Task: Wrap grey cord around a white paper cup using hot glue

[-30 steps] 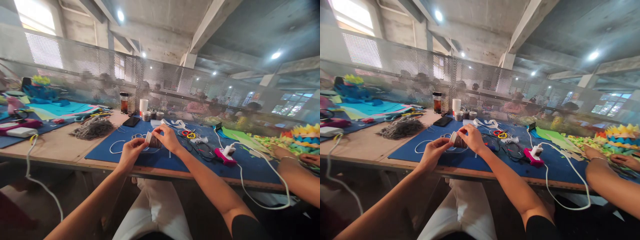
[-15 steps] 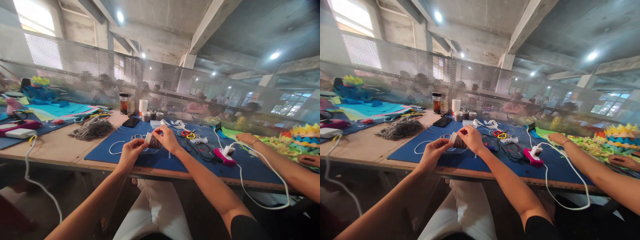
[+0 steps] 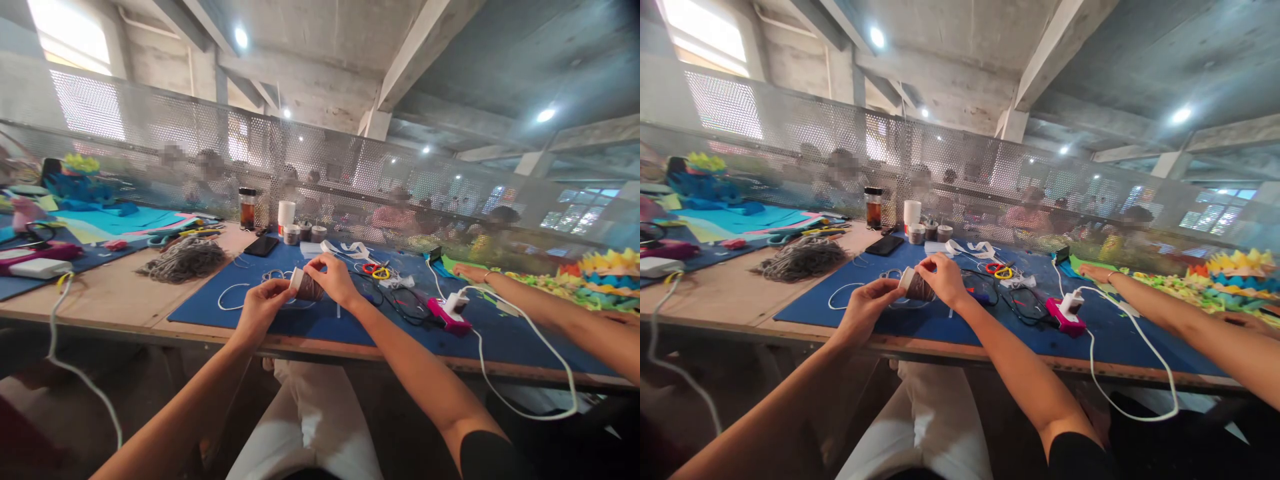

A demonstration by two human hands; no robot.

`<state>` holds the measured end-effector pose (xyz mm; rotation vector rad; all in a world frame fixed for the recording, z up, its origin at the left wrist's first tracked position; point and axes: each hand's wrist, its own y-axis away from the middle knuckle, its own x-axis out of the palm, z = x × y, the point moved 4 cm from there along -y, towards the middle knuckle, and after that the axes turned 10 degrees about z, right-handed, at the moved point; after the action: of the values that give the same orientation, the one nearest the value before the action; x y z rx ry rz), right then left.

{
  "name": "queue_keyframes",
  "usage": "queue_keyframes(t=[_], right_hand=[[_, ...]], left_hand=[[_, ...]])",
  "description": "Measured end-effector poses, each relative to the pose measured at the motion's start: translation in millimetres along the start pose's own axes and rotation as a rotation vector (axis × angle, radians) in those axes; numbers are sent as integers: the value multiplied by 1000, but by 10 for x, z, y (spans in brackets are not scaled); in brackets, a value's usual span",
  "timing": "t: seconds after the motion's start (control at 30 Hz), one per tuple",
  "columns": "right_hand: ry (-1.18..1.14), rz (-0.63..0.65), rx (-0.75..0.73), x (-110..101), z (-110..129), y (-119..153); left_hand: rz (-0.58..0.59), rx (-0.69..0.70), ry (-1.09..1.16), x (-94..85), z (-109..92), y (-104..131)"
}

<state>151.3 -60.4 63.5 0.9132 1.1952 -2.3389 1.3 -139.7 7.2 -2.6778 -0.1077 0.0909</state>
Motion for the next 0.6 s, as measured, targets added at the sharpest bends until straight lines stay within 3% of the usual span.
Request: queue_keyframes(t=[0.3,0.6], right_hand=[[-16,-4,-2,17,-35,-9],[-85,36,106,56,-124,-25]], left_hand=[[18,-3,-13,13,-42,4],[44,-15,-7,11,-3,-4]])
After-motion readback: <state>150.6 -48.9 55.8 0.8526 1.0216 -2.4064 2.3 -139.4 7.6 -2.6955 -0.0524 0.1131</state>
